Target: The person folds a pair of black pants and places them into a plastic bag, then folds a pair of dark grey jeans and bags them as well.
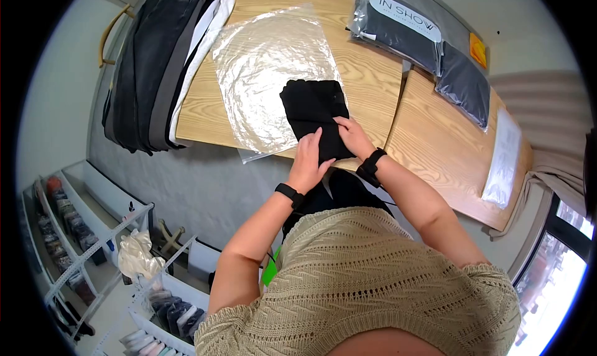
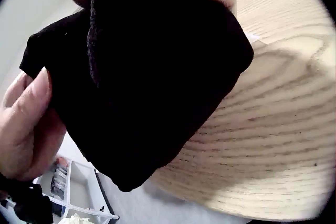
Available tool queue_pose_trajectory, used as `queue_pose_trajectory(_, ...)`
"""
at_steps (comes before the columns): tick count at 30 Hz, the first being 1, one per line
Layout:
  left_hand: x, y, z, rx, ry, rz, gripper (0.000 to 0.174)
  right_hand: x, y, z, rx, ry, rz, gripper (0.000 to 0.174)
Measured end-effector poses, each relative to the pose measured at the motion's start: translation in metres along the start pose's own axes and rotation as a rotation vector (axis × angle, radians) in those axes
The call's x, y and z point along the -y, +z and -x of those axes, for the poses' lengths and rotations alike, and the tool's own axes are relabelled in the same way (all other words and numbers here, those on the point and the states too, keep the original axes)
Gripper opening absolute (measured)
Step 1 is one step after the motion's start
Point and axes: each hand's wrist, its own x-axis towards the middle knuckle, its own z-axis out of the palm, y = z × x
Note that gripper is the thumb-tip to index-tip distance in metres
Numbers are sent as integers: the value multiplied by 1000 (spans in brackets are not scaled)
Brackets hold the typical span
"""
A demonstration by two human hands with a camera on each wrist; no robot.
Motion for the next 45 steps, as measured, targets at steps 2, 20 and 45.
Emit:
queue_pose_trajectory(2,5,3,2,31,26,-30,77,27,-12,-7,83,193,-177,28)
queue_pose_trajectory(20,41,-44,17,5,-5,-100,36,31,-28,-23,367,419,-11,84)
queue_pose_trajectory(45,85,-51,-4,89,-175,-415,11,78,-154,74,-61,432,-57,68)
